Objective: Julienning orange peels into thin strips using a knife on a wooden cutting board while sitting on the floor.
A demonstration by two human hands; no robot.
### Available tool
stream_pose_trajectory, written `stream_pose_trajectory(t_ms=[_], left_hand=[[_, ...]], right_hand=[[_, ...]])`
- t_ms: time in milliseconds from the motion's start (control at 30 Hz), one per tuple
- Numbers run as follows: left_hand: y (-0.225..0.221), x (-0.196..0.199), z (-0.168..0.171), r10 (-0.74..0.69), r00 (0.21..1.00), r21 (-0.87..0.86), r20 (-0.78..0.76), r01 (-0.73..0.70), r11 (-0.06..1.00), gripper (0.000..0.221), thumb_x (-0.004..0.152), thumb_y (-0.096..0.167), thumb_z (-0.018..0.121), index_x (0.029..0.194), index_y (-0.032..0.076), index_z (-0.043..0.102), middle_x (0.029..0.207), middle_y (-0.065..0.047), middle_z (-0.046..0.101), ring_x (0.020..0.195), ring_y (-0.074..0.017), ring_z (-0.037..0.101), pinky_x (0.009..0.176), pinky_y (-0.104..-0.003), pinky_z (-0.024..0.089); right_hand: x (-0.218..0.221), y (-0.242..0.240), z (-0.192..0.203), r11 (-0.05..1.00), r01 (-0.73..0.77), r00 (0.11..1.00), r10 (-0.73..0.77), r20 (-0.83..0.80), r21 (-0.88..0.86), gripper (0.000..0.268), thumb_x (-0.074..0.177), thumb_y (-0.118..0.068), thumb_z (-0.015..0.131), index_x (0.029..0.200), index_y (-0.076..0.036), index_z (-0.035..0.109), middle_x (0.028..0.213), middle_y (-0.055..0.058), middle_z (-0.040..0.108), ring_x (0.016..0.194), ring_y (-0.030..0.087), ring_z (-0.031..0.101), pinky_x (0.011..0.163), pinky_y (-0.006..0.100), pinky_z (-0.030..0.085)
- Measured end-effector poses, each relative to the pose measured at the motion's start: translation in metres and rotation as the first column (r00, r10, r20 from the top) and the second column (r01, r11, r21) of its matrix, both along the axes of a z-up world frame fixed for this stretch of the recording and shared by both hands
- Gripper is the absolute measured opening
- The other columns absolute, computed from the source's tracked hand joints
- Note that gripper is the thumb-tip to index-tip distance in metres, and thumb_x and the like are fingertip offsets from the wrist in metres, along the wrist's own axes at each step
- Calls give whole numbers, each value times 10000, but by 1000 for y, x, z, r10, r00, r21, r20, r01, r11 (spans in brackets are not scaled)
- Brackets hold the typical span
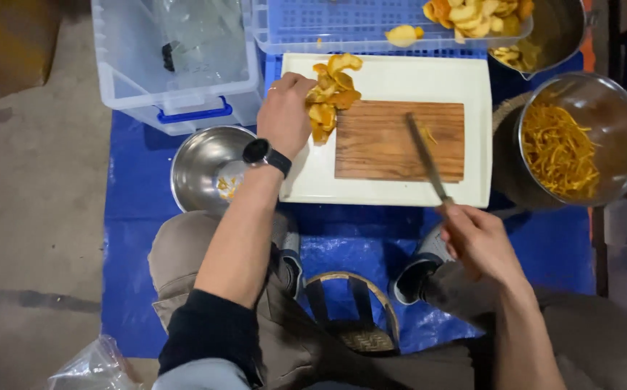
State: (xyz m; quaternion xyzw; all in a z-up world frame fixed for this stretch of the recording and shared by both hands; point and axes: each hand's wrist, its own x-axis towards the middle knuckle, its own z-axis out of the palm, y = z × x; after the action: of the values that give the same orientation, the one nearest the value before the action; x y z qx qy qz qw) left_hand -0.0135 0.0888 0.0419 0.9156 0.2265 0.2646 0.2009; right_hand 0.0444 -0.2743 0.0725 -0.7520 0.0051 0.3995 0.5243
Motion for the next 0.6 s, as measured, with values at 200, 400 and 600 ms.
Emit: stream_pose_trajectory(t_ms=[200, 400, 600], left_hand=[[17, 16, -15, -47, 991, 15, -124, 49, 999, 272, 782, 87, 698, 1045, 117, 758, 994, -80, 715, 869, -359, 676, 766, -460, 545], [44, 27, -50, -46, 950, 312, -309, 147, 938, 138, 955, 262, 587, 974, 313, 713, 758, 75, 685, 760, -238, 755, 745, -397, 551], [21, 19, 9, -15, 994, 164, -104, 32, 986, 159, 957, 217, 650, 1084, 258, 736, 804, -29, 755, 774, -318, 756, 726, -452, 585]], right_hand=[[-8, 6, 12, 991, -1, 994, 15, 105, -132, 316, 1068, -253, 588, 1014, 31, 718, 680, 117, 587, 514, 197, 494, 454, 319, 373], [-12, 7, 5, 996, -61, 971, 75, 228, -71, 281, 1060, -117, 571, 1157, 95, 727, 637, 257, 627, 421, 305, 579, 407, 397, 460], [-10, 6, -4, 1000, -28, 989, 27, 145, 6, 317, 1072, -140, 516, 1129, 101, 716, 634, 216, 589, 413, 271, 538, 396, 370, 412]])
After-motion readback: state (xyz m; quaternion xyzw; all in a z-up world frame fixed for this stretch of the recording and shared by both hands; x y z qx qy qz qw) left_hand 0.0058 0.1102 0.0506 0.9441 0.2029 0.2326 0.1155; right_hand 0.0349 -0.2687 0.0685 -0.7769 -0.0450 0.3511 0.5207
